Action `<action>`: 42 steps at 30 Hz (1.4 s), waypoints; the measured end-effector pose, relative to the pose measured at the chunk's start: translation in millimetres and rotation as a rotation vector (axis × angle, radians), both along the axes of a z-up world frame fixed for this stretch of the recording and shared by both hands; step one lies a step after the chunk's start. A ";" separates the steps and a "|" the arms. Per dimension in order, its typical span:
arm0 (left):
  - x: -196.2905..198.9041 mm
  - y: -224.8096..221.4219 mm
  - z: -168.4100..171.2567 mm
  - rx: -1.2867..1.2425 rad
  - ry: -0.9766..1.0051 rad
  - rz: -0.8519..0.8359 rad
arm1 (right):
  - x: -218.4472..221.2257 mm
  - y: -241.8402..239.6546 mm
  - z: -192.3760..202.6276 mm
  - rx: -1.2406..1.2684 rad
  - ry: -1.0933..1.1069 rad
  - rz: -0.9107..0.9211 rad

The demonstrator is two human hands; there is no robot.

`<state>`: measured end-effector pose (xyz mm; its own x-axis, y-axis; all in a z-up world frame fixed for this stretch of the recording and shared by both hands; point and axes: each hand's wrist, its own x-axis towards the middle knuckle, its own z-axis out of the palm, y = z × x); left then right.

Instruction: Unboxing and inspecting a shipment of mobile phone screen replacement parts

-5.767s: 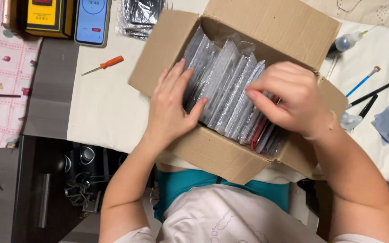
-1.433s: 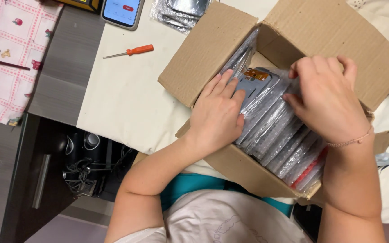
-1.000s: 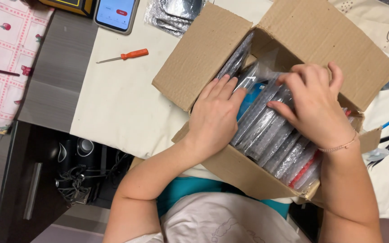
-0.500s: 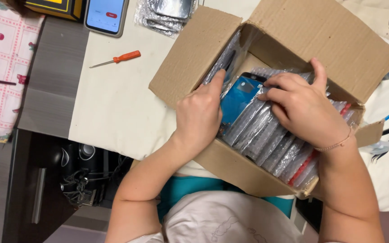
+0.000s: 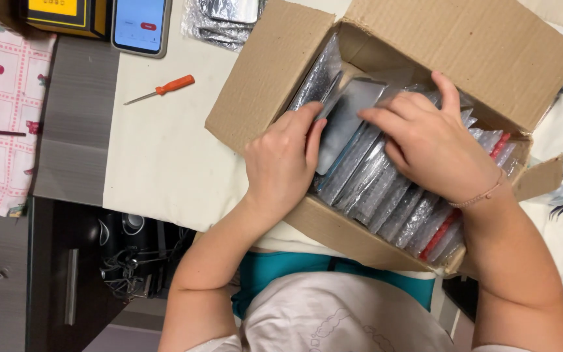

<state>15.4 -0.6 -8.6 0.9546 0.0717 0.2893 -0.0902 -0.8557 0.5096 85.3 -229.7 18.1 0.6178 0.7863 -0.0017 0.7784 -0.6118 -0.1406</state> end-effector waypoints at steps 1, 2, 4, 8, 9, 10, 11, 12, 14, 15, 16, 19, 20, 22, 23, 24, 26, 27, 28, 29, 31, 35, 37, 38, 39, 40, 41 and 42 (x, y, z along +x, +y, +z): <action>0.2 -1.1 1.5 0.000 -0.001 0.004 | 0.0 -1.6 -2.2 0.000 -0.001 0.004; 0.4 -1.8 3.1 -0.007 0.009 0.021 | 0.1 -2.9 -4.4 -0.014 0.011 0.001; 0.1 -2.2 6.3 -0.014 0.018 0.049 | 1.5 -4.1 -6.6 -0.029 0.022 0.008; -0.8 -0.8 0.1 0.021 0.026 -0.065 | -0.3 -4.9 -6.1 -0.042 0.032 0.005; -0.6 -0.4 -3.9 0.052 -0.004 -0.116 | -0.5 -4.5 -5.3 -0.028 0.039 -0.002; -0.5 -0.3 -3.9 0.050 -0.003 -0.110 | 0.0 -2.7 -3.4 -0.030 0.041 0.004; 0.3 -0.4 -3.8 0.082 -0.031 -0.129 | 0.0 -1.4 -1.6 -0.009 0.040 0.001; 1.1 -0.9 -3.8 0.113 -0.060 -0.149 | 0.2 -0.5 0.2 0.012 0.039 -0.003; 1.3 -3.0 0.5 0.147 -0.067 -0.128 | -1.5 6.3 9.5 0.001 0.061 -0.024; 1.2 -4.2 2.6 0.184 -0.076 -0.106 | -2.6 9.6 14.0 -0.006 0.081 -0.044; 0.2 -4.3 3.8 0.183 -0.074 -0.109 | -2.7 8.9 12.8 -0.007 0.084 -0.047; -0.3 -3.3 5.7 0.263 -0.016 -0.160 | -0.8 8.7 10.7 -0.023 0.050 -0.030; -0.1 -3.4 4.6 0.265 -0.002 -0.185 | -0.7 8.5 10.5 0.008 0.060 -0.014; -0.6 -3.8 2.9 0.267 0.014 -0.210 | -0.6 8.7 10.1 0.040 0.071 0.004; -0.5 -4.2 2.7 0.270 0.013 -0.214 | -0.1 9.3 10.3 0.062 0.083 0.020; -0.3 -4.5 2.5 0.274 0.012 -0.218 | 0.4 9.8 10.5 0.085 0.095 0.037; -0.4 -4.8 2.0 0.286 0.004 -0.216 | 0.8 12.5 12.3 0.110 0.106 0.044; -0.9 -4.9 2.0 0.297 -0.002 -0.212 | 0.8 14.0 13.4 0.133 0.120 0.053; -1.8 -5.8 0.3 0.297 -0.002 -0.213 | 0.7 13.3 12.3 0.133 0.120 0.052; -2.4 -6.6 -1.6 0.341 0.031 -0.221 | 1.4 12.9 10.9 0.131 0.128 0.055; -2.5 -7.3 -2.8 0.388 0.063 -0.227 | 2.2 12.4 9.1 0.131 0.134 0.061; -2.1 -7.2 1.7 0.466 0.099 -0.263 | 1.4 12.4 8.2 0.123 0.153 0.041; -2.3 -7.6 2.5 0.473 0.111 -0.262 | 1.1 13.1 9.7 0.116 0.162 0.029; -2.5 -7.8 1.6 0.460 0.104 -0.259 | 0.9 13.7 11.0 0.118 0.151 0.029; -2.9 -8.0 0.6 0.448 0.098 -0.257 | 0.5 14.4 12.1 0.121 0.141 0.028; -3.3 -9.3 0.2 0.449 0.098 -0.259 | 0.6 15.5 14.1 0.122 0.141 0.027; -4.4 -10.3 0.2 0.435 0.088 -0.251 | -0.1 16.9 16.3 0.122 0.152 -0.023; -5.9 -11.1 0.4 0.422 0.078 -0.244 | -1.1 18.5 18.8 0.122 0.163 -0.072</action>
